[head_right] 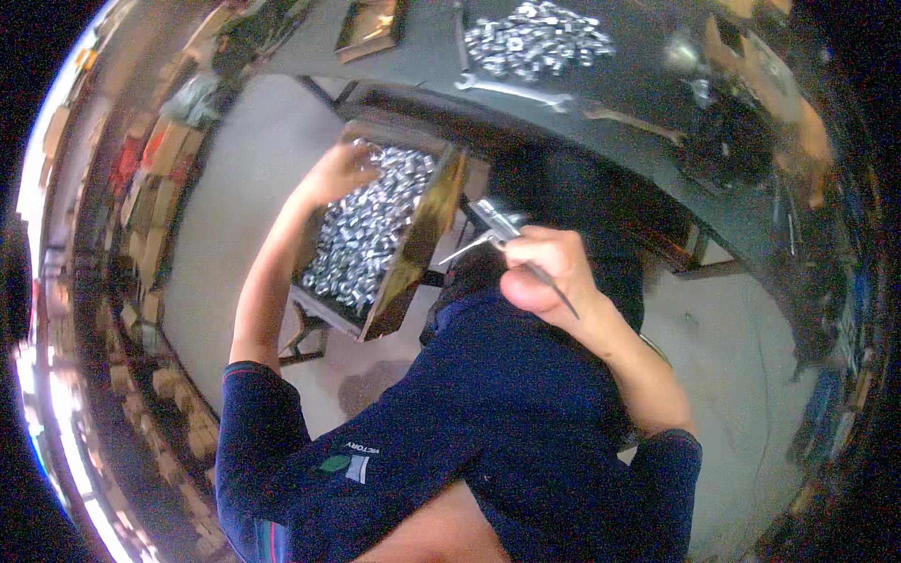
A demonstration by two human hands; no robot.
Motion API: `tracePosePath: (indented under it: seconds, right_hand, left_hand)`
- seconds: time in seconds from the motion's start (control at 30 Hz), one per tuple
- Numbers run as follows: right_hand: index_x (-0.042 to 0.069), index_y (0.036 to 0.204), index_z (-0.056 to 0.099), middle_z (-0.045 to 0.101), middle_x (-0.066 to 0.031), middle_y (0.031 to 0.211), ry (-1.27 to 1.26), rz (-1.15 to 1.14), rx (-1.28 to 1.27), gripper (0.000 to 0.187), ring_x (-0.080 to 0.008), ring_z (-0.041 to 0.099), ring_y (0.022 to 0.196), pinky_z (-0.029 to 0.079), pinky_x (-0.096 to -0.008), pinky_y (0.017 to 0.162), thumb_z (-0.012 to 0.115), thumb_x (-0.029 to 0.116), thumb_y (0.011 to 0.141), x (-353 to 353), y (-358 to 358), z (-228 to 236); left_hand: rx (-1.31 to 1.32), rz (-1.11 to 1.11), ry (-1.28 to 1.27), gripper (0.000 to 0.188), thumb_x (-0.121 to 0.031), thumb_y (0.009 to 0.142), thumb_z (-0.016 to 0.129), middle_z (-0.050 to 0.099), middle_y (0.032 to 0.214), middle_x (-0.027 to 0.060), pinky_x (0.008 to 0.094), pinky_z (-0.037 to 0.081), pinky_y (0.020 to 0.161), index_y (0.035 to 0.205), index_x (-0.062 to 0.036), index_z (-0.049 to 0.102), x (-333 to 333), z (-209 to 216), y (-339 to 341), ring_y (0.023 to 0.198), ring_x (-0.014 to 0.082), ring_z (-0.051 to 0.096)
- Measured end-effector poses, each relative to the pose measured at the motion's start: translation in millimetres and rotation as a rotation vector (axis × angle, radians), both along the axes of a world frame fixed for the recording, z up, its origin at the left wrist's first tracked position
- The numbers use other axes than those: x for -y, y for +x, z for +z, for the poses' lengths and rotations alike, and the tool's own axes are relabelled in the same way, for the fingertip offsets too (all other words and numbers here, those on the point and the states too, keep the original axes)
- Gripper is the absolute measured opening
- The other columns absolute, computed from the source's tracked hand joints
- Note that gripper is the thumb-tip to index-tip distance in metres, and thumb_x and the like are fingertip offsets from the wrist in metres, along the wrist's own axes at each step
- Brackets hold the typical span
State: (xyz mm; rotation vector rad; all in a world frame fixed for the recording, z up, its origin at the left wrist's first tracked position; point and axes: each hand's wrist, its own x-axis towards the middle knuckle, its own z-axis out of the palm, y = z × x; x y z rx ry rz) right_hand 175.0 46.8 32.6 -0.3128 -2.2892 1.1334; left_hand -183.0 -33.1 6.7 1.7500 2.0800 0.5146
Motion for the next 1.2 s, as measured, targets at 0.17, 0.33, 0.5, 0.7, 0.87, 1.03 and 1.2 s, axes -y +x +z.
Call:
tracePosePath:
  seconds: [0.17, 0.33, 0.5, 0.7, 0.87, 1.03, 1.2]
  right_hand:
    - [0.003, 0.058, 0.044, 0.044, -0.0107, 0.058, 0.009, 0.113, 0.069, 0.018, -0.0259, 0.045, 0.049, 0.034, -0.0353, 0.047, 0.060, 0.011, 0.062, 11.9, -16.6, -0.4]
    - [0.004, 0.058, 0.044, 0.042, -0.0085, 0.057, 0.004, 0.195, 0.108, 0.019, -0.0222, 0.043, 0.048, 0.033, -0.0330, 0.046, 0.061, 0.009, 0.063, 24.7, -31.3, 1.4]
    - [0.005, 0.058, 0.043, 0.042, -0.0083, 0.057, 0.066, 0.198, 0.138, 0.018, -0.0225, 0.043, 0.048, 0.032, -0.0331, 0.045, 0.061, 0.009, 0.062, 23.8, -33.5, 4.0]
    - [0.005, 0.058, 0.044, 0.042, -0.0091, 0.056, 0.031, 0.217, 0.147, 0.018, -0.0241, 0.043, 0.048, 0.032, -0.0341, 0.046, 0.061, 0.009, 0.062, 25.4, -33.9, -4.9]
    - [0.005, 0.059, 0.045, 0.044, -0.0093, 0.058, 0.015, 0.233, 0.139, 0.018, -0.0248, 0.045, 0.050, 0.033, -0.0337, 0.047, 0.061, 0.009, 0.063, 28.0, -34.8, -3.5]
    - [0.006, 0.061, 0.046, 0.046, -0.0096, 0.059, 0.004, 0.223, 0.133, 0.017, -0.0256, 0.048, 0.052, 0.034, -0.0344, 0.048, 0.063, 0.009, 0.062, 25.7, -27.6, -9.7]
    - [0.007, 0.060, 0.047, 0.046, -0.0104, 0.058, 0.037, 0.271, 0.113, 0.018, -0.0289, 0.049, 0.052, 0.036, -0.0375, 0.047, 0.063, 0.014, 0.061, 32.4, -37.9, -16.8]
  left_hand:
    - [-0.127, 0.182, -0.278, 0.037, -0.021, 0.070, 0.066, 0.065, 0.082, 0.0163, 0.0392, 0.049, 0.074, 0.104, -0.0063, 0.063, 119.3, -20.7, -22.8, 0.082, 0.0318, 0.064]
    - [-0.288, 0.269, -0.343, 0.037, -0.022, 0.069, 0.067, 0.065, 0.086, 0.0171, 0.0413, 0.049, 0.077, 0.103, -0.0069, 0.064, 162.1, -64.2, -19.9, 0.085, 0.0336, 0.063]
    - [-0.276, 0.309, -0.379, 0.040, -0.023, 0.066, 0.070, 0.065, 0.091, 0.0112, 0.0403, 0.050, 0.078, 0.105, -0.0148, 0.064, 168.8, -64.7, -19.9, 0.090, 0.0289, 0.062]
    - [-0.518, 0.160, -0.400, 0.024, -0.018, 0.066, 0.067, 0.063, 0.090, 0.0142, 0.0432, 0.050, 0.072, 0.088, -0.0088, 0.063, 173.6, -84.1, -21.7, 0.086, 0.0325, 0.062]
    - [-0.601, 0.050, -0.427, 0.014, -0.011, 0.064, 0.062, 0.066, 0.080, 0.0137, 0.0412, 0.052, 0.069, 0.077, -0.0081, 0.066, 164.1, -89.7, -26.3, 0.078, 0.0314, 0.066]
    - [-0.519, 0.185, -0.241, 0.017, -0.008, 0.069, 0.059, 0.066, 0.075, 0.0131, 0.0389, 0.052, 0.069, 0.084, -0.0023, 0.066, 163.5, -76.0, -23.1, 0.067, 0.0281, 0.065]
    - [0.970, 0.489, 0.225, 0.026, -0.014, 0.081, 0.052, 0.060, 0.069, 0.0066, 0.0309, 0.046, 0.056, 0.098, 0.0039, 0.060, 145.3, -25.7, 36.1, 0.058, 0.0157, 0.057]
